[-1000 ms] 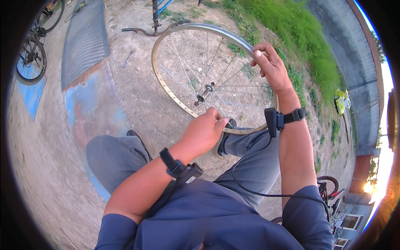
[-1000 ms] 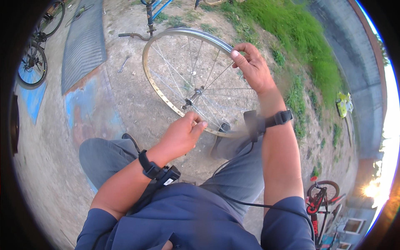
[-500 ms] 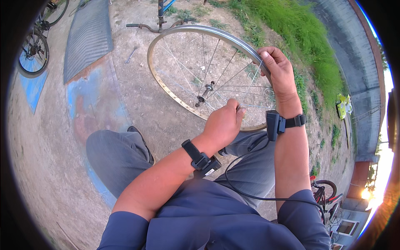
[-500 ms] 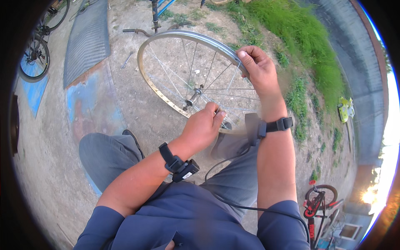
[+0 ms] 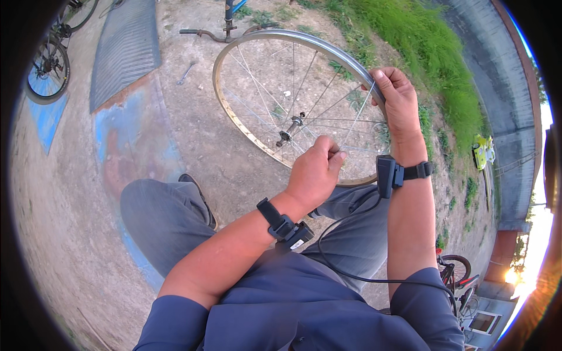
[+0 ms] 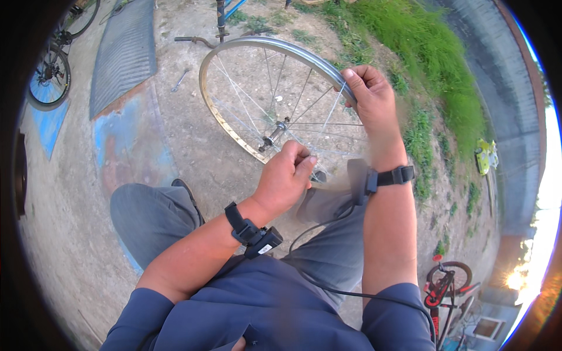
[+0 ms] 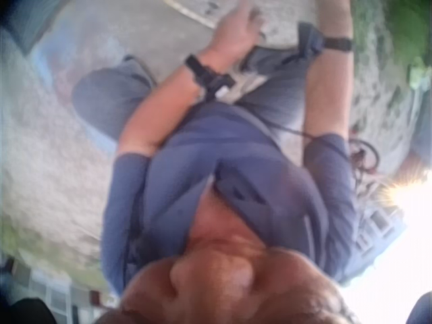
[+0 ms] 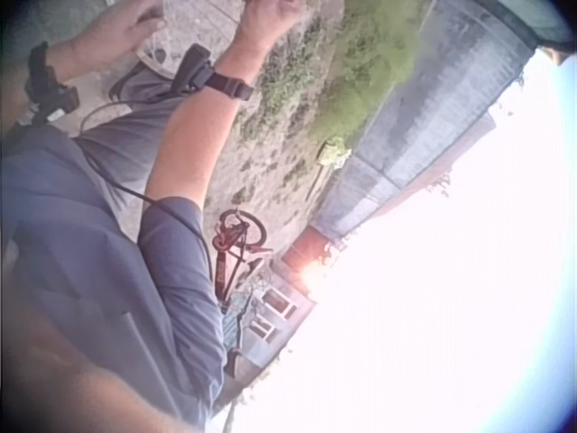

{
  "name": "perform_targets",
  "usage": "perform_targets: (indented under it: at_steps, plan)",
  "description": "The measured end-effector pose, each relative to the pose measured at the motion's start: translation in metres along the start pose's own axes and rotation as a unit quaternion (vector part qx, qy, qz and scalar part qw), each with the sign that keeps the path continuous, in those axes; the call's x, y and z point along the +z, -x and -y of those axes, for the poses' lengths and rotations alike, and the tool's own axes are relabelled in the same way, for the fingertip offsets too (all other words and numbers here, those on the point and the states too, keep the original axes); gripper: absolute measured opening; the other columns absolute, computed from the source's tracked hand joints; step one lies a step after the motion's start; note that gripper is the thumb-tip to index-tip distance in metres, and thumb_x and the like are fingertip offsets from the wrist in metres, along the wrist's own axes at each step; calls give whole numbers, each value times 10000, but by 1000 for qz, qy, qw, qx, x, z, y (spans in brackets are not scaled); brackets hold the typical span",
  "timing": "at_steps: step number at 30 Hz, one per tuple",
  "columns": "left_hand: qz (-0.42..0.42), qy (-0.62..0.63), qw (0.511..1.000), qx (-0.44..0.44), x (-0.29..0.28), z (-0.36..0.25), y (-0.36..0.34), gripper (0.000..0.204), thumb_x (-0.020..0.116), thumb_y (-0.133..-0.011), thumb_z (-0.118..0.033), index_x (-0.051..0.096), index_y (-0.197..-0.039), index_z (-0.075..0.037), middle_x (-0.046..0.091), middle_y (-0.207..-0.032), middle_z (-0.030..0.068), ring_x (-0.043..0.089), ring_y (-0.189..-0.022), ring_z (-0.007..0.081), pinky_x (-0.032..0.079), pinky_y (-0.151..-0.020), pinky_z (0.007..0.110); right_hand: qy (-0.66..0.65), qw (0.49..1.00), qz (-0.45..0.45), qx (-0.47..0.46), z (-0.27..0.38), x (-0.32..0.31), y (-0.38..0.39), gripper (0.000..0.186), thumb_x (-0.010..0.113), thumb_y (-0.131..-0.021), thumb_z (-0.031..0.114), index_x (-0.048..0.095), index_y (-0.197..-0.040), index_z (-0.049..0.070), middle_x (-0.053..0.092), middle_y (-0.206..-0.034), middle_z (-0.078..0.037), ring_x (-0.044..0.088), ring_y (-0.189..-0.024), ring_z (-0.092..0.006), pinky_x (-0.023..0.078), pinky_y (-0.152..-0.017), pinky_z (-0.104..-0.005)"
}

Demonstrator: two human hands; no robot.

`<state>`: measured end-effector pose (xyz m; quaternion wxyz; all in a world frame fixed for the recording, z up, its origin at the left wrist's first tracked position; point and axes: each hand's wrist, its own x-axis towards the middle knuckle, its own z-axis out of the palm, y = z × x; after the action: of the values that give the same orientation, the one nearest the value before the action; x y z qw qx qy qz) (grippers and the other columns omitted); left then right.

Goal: The person holds a bicycle wheel and repeatedly inserts and removes spokes, adjusting them by hand. They rotate the wheel to access different spoke holes and continue the process without using tools.

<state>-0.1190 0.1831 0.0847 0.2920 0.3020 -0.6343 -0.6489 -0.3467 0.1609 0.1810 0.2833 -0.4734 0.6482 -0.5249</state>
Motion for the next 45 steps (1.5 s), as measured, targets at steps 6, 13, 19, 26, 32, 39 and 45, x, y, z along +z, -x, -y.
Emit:
perform_targets:
  at_steps: [6, 13, 19, 26, 32, 39, 45]
  plan:
    - [47, 74, 995, -54, -6, 2, 1, 166, 640, -1054, -162, 579, -1076, -10, 674, -860, 64, 674, -693, 117, 538, -647, 291, -24, 1000, -16, -7, 1, 3, 2, 201, 711, -1045, 256, 713, -1046, 55, 758, -864, -38, 616, -697, -52, 506, -605, -225]
    - [159, 137, 967, -144, -61, 28, 22, 161, 621, -1067, -131, 634, -1180, -18, 720, -970, 42, 688, -849, 107, 508, -712, 252, -3, 998, -59, 10, -3, 1, -3, 229, 750, -1018, 277, 732, -1035, 50, 705, -838, -3, 603, -692, -61, 520, -594, -244]
    - [189, 244, 922, -236, -90, 35, 51, 154, 636, -1060, -108, 649, -1189, -26, 726, -1008, 54, 711, -887, 146, 547, -770, 277, 14, 996, -84, 4, -8, -4, -8, 240, 758, -1010, 286, 736, -1006, 47, 675, -806, 13, 581, -677, -57, 519, -588, -244]
    - [152, 340, 887, -272, -91, 49, 60, 179, 679, -1047, -134, 640, -1208, -67, 743, -1050, 62, 734, -910, 156, 525, -723, 254, 3, 996, -90, 6, -10, -6, -8, 240, 758, -1010, 279, 719, -963, 47, 667, -773, 10, 577, -649, -63, 514, -574, -247]
    - [137, 349, 881, -289, -93, 56, 60, 137, 652, -1072, -179, 643, -1160, -74, 740, -1031, 63, 740, -911, 160, 530, -712, 254, 1, 996, -92, 5, -10, -9, -7, 235, 761, -1008, 279, 720, -958, 53, 668, -776, 16, 577, -656, -56, 515, -576, -243]
    - [153, 415, 845, -300, -94, 56, 57, 134, 621, -1087, -179, 643, -1146, -60, 733, -1023, 69, 741, -890, 167, 548, -647, 255, 20, 996, -84, 11, -10, -11, -8, 224, 722, -1038, 281, 709, -1016, 59, 736, -855, -38, 627, -707, -65, 512, -600, -233]
    - [104, 402, 868, -273, -90, 56, 59, 104, 660, -1051, -109, 641, -1142, -62, 731, -1006, 59, 739, -890, 157, 550, -662, 241, 18, 996, -92, -6, -13, -9, -9, 253, 763, -1007, 294, 726, -961, 48, 658, -775, 22, 573, -661, -55, 510, -574, -244]
